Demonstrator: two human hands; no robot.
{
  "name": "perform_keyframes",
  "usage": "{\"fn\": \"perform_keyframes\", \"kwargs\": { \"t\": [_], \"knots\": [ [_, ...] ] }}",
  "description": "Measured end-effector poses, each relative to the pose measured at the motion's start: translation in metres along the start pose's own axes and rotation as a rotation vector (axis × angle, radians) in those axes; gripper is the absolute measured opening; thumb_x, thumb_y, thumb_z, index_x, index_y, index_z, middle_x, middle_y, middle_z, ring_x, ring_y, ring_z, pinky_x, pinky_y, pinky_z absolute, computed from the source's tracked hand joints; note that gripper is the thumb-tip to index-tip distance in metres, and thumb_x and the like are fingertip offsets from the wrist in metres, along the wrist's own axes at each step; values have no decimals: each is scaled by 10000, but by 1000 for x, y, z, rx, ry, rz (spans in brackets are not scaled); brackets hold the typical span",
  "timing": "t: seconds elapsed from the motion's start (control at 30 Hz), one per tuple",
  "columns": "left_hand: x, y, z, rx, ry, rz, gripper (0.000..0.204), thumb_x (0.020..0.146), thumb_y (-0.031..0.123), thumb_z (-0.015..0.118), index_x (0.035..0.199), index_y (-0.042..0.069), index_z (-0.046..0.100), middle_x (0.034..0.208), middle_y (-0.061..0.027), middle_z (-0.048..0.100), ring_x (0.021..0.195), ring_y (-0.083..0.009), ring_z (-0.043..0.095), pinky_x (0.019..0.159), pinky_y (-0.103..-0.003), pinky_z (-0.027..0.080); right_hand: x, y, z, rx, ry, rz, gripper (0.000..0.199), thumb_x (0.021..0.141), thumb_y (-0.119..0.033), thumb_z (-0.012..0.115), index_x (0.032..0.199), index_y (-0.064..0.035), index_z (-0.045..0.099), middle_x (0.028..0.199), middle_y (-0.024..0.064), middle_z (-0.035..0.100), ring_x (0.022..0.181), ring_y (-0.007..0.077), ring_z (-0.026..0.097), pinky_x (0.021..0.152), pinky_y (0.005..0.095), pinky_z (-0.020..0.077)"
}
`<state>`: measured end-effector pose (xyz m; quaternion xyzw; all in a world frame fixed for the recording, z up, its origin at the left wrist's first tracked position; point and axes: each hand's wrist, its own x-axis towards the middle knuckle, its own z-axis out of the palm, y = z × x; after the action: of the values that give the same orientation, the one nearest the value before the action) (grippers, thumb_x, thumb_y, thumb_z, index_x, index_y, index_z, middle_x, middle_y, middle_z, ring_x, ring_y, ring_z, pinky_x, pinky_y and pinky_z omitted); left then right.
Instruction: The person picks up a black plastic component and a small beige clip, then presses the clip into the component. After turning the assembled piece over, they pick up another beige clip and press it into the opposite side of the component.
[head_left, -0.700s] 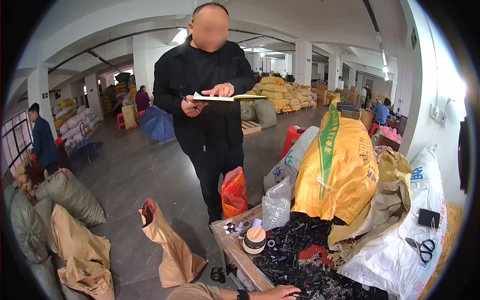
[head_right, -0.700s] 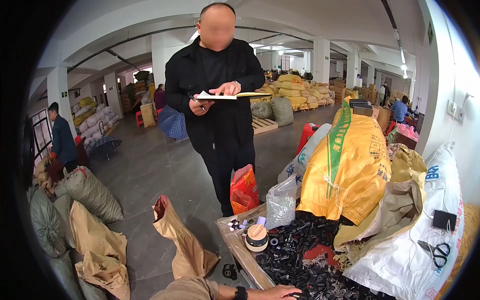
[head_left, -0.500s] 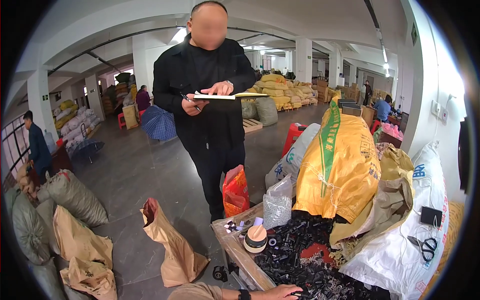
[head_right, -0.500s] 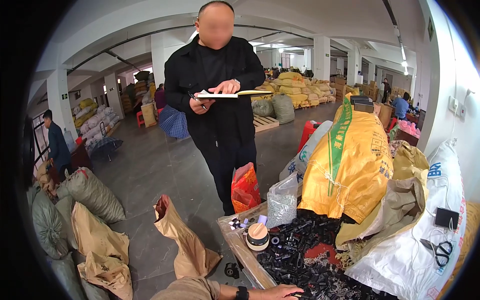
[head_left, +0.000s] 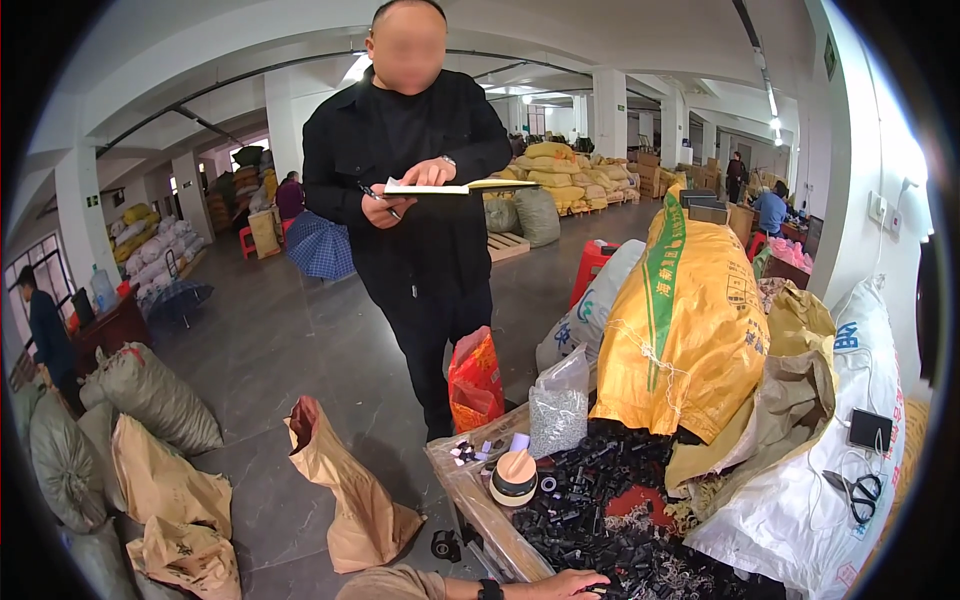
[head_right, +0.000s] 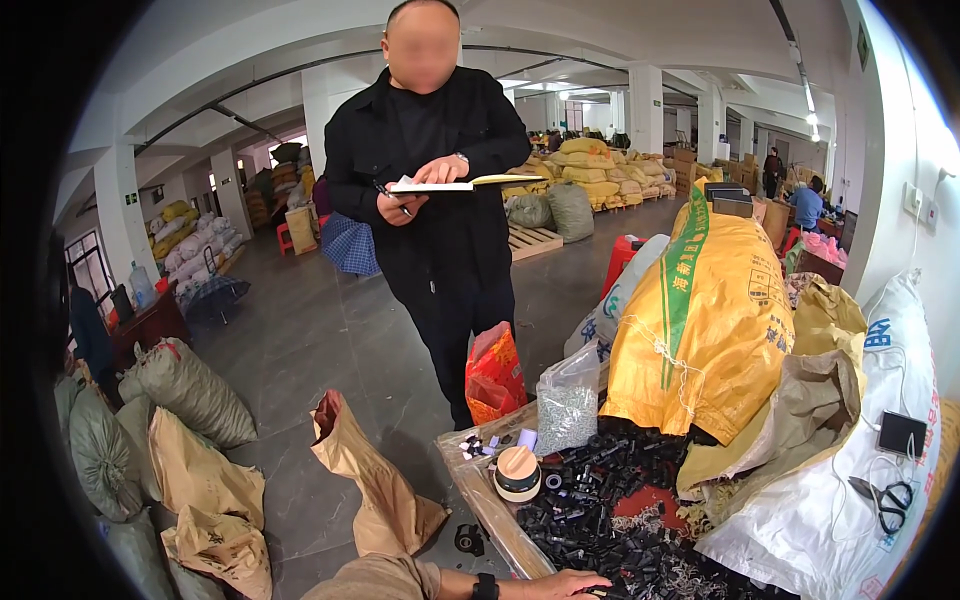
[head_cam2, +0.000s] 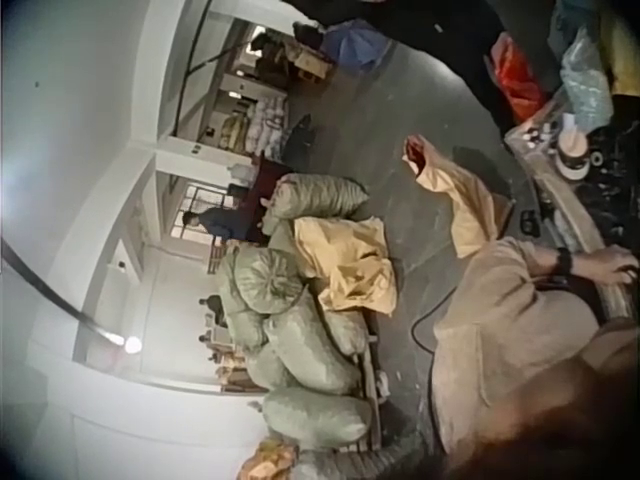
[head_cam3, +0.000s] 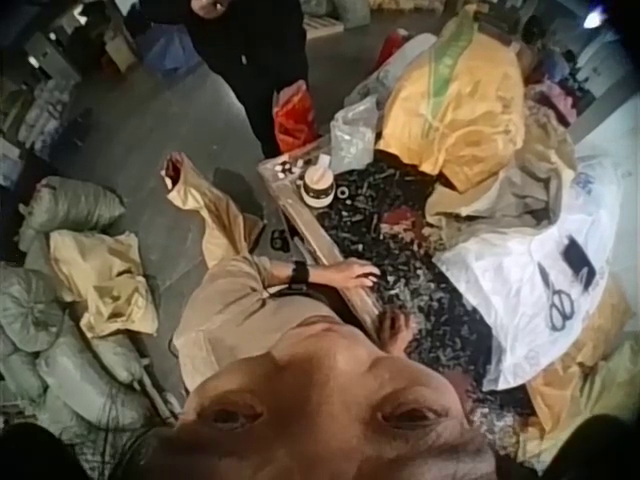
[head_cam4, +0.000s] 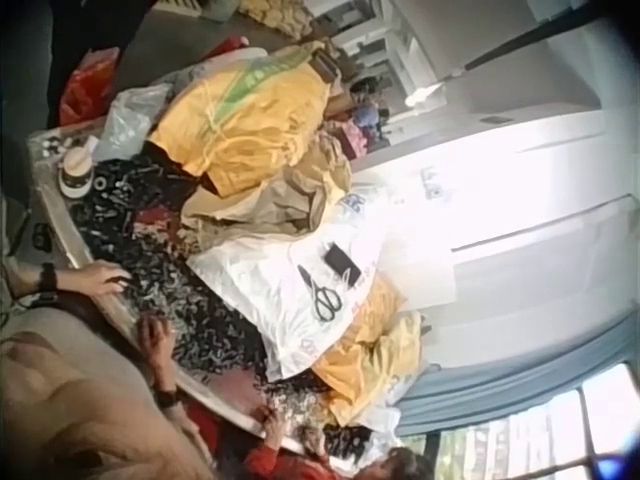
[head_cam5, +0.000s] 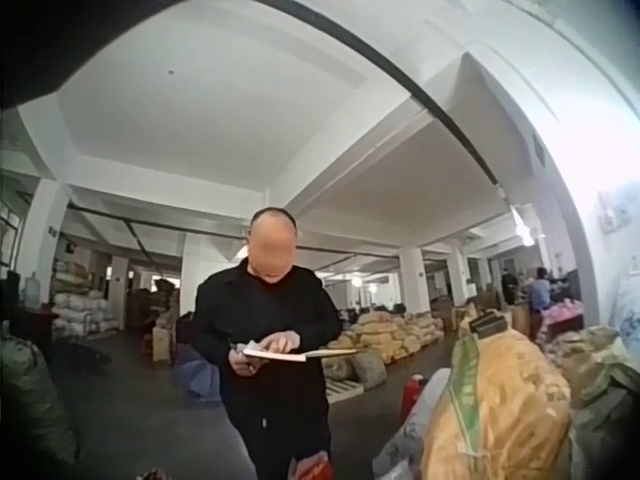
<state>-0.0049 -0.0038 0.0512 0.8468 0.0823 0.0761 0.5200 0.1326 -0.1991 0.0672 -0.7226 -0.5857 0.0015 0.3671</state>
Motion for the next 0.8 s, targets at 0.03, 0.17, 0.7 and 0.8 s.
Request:
{"fn": "perform_keyframes", "kwargs": {
  "t": [0.03,0.17,0.7,0.8],
  "knots": [
    [0,0,0,-6,6,8,340,859,173,474,1144,-2,414,1060,-169,485,965,-269,527,750,-362,439,-1,1,0,-4,-10,9,110,773,-104,535,865,-59,576,785,162,529,634,319,504,563,396,404],
    [0,-2,1,-17,18,28,337,857,175,476,1138,-3,419,1050,-171,490,960,-270,530,742,-358,443,0,0,1,-26,3,-7,107,774,-108,535,861,-61,576,783,164,526,635,321,499,561,397,402],
    [1,-10,2,-61,-12,-14,354,866,190,461,1162,5,403,1091,-174,462,989,-273,513,749,-352,448,2,-3,-1,-26,-56,56,132,764,-129,548,876,-68,581,776,165,527,639,326,501,561,411,394],
    [0,-9,2,-56,-13,-15,355,866,191,460,1164,6,402,1093,-174,461,995,-274,509,759,-357,443,3,-4,-1,-36,-47,38,133,764,-127,549,879,-68,582,777,164,529,638,328,503,564,409,397]
  ]
}}
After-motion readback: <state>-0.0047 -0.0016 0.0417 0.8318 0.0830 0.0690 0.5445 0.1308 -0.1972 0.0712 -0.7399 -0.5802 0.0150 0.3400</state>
